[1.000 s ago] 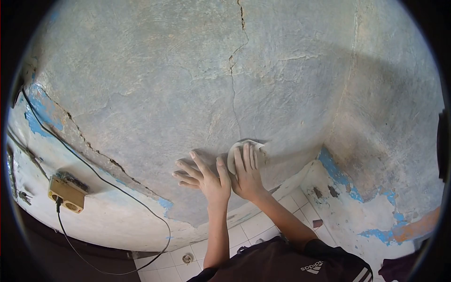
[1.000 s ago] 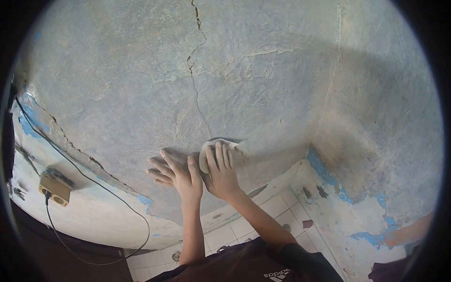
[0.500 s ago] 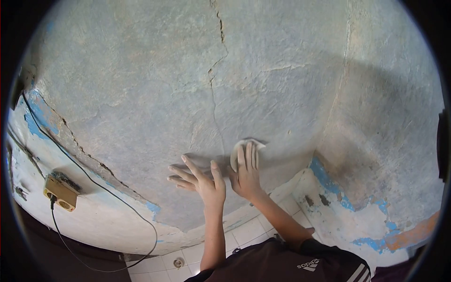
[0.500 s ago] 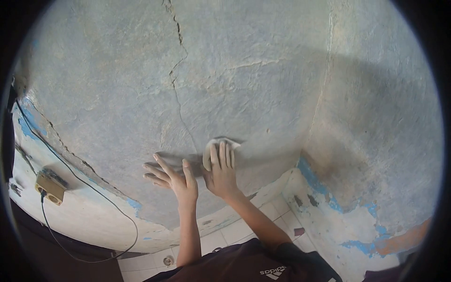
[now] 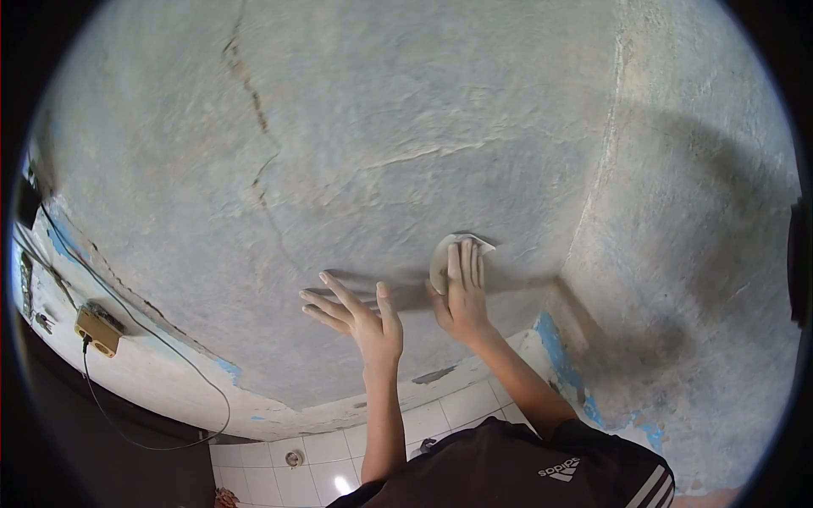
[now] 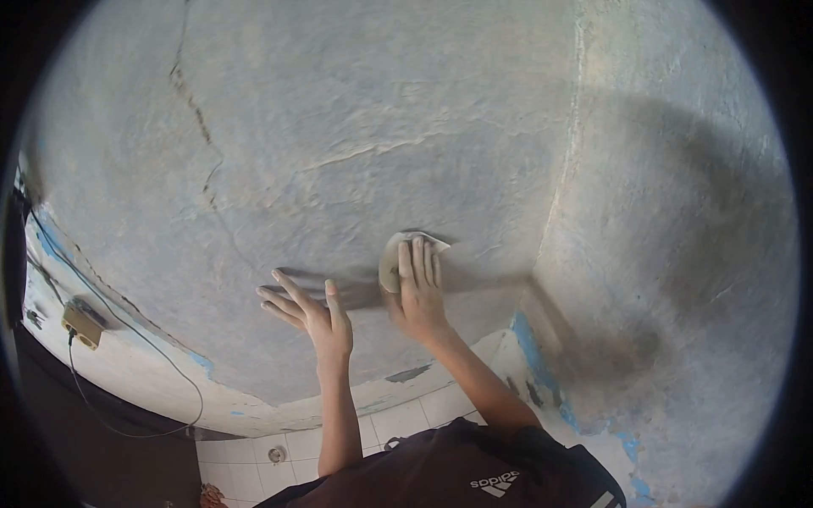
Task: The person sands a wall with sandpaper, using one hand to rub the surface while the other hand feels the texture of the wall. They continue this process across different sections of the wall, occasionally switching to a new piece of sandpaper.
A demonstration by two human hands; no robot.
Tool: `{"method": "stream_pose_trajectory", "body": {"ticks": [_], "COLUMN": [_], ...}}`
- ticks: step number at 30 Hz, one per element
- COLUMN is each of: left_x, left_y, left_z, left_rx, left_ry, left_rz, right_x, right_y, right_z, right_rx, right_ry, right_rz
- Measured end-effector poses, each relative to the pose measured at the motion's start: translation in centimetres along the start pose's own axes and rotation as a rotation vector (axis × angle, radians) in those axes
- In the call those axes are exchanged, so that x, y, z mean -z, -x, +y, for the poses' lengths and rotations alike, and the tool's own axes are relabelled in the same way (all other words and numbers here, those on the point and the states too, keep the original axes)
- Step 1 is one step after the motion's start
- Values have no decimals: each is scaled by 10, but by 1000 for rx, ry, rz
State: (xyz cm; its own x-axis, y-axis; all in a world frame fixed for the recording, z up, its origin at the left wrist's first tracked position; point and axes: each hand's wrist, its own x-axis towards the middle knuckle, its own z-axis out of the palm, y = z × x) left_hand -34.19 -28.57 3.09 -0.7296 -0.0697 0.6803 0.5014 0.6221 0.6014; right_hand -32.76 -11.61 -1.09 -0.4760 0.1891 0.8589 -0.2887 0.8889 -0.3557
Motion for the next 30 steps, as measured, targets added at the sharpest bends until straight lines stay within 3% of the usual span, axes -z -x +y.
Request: {"method": "stream_pose_trajectory", "body": {"ticks": [5,8,13,16,19,22,27,30], "left_x": [-30,-48,-73,-76,-79,-79,-76,-70], "left_y": [15,22,31,34,39,42,45,46], "left_z": [45,64,83,90,93,96,95,91], "left_rx": [48,58,57,60,67,59,56,67], "left_ry": [5,29,18,15,-27,-23,-15,-51], "left_rz": [-45,-60,-85,-121,-158,-153,-116,-105], "right_x": [78,91,57,72,113,118,68,65], "right_y": [-104,-115,-6,-18,-85,-111,-38,-36], "right_z": [26,51,70,71,58,55,57,54], "right_rx": [76,166,78,80,188,209,113,51], "right_ry": [-94,0,13,16,141,70,47,83], "right_rz": [143,79,-140,-235,-154,-126,-103,-112]}}
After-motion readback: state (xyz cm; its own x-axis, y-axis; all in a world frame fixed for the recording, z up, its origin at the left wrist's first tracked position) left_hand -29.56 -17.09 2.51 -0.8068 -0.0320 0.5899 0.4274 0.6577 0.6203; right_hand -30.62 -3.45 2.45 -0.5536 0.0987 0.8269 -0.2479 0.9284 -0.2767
